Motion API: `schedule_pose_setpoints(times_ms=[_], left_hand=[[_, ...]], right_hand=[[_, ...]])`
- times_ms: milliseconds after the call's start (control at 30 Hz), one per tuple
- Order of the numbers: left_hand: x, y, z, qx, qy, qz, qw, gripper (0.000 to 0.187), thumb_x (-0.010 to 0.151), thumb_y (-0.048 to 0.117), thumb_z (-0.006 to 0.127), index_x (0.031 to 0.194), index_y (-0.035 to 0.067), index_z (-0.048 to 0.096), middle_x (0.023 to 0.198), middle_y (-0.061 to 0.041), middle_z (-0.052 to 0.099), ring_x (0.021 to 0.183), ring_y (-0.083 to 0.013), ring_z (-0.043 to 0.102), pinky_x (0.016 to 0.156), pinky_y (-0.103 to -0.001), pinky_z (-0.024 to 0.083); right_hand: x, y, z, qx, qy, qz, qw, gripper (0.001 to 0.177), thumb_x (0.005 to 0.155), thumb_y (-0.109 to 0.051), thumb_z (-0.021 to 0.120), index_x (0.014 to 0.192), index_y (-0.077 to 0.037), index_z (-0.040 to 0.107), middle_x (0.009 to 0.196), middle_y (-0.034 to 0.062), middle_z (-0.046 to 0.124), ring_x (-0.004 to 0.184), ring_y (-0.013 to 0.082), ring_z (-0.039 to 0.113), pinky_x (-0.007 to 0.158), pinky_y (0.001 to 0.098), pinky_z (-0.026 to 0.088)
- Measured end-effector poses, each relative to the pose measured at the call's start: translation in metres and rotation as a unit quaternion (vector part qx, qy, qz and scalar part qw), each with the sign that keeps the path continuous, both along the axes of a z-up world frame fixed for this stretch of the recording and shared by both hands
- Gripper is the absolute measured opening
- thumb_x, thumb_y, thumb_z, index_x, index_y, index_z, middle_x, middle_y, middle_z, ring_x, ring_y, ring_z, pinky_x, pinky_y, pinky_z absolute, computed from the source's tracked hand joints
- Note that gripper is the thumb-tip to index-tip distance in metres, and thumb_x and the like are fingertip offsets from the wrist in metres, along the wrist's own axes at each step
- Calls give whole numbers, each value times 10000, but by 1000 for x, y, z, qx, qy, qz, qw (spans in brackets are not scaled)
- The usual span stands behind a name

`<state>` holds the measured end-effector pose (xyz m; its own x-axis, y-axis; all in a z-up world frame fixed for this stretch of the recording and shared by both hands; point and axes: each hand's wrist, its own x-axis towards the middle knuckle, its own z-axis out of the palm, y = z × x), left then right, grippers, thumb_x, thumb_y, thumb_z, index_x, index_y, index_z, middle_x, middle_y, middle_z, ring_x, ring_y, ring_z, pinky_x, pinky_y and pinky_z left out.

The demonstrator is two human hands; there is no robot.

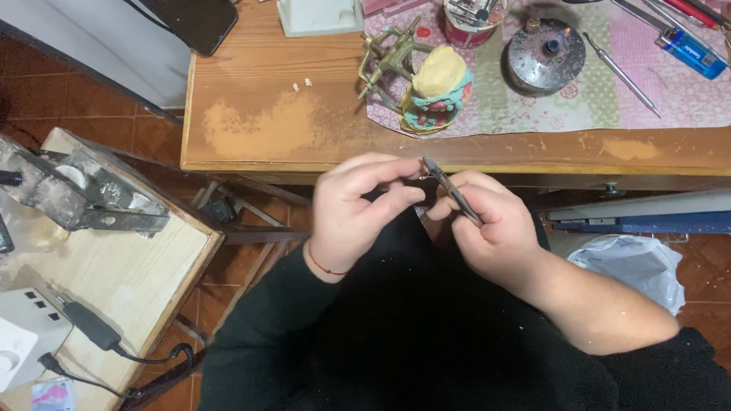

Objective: Repairing and adjusting dental prosthetic molds using pliers, wire cutters, and a dental drill.

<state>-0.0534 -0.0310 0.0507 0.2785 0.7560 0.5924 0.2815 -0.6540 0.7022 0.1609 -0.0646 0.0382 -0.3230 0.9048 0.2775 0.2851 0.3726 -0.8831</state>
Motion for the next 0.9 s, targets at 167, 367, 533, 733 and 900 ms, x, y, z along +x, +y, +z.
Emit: schedule_pose_setpoints(times_ms=[167, 367, 533, 733, 900], left_hand=[[14, -6, -29, -277, -257, -87, 922, 166, 982, -15, 707, 1142, -54, 728, 1071, -96, 725, 866, -118, 714, 789, -254, 600], [20, -6, -21, -272, -237, -68, 930, 141, 999, 5, 696, 1122, -53, 731, 1043, -85, 733, 833, -102, 716, 762, -237, 597], [25, -9, -14, -255, -201, -43, 945, 134, 1002, 19, 695, 1114, -48, 727, 1010, -73, 728, 814, -88, 706, 742, -227, 587], [29, -9, -6, -231, -158, -24, 960, 131, 1005, 21, 690, 1118, -41, 717, 965, -65, 715, 799, -87, 698, 724, -226, 578], [30, -6, -4, -223, -143, -29, 964, 122, 1006, 18, 685, 1112, -36, 711, 967, -63, 714, 800, -88, 700, 728, -228, 582]], right_hand=[[-7, -1, 1, 30, -20, -28, 999, 288, 810, 136, 492, 940, -43, 676, 1002, 94, 681, 922, 233, 684, 848, 322, 559], [-7, -1, -2, 40, -2, -35, 999, 289, 802, 150, 471, 905, -44, 659, 980, 91, 674, 895, 234, 675, 828, 326, 559], [-5, 0, -13, 34, 10, -34, 999, 295, 776, 154, 458, 857, -48, 658, 944, 88, 653, 857, 228, 666, 793, 319, 558], [0, 4, -24, 40, 33, -22, 998, 273, 765, 151, 451, 809, -48, 633, 907, 85, 626, 832, 221, 647, 772, 317, 548], [5, 7, -31, 33, 48, -8, 998, 251, 763, 141, 453, 789, -48, 617, 898, 85, 622, 819, 217, 648, 757, 312, 550]])
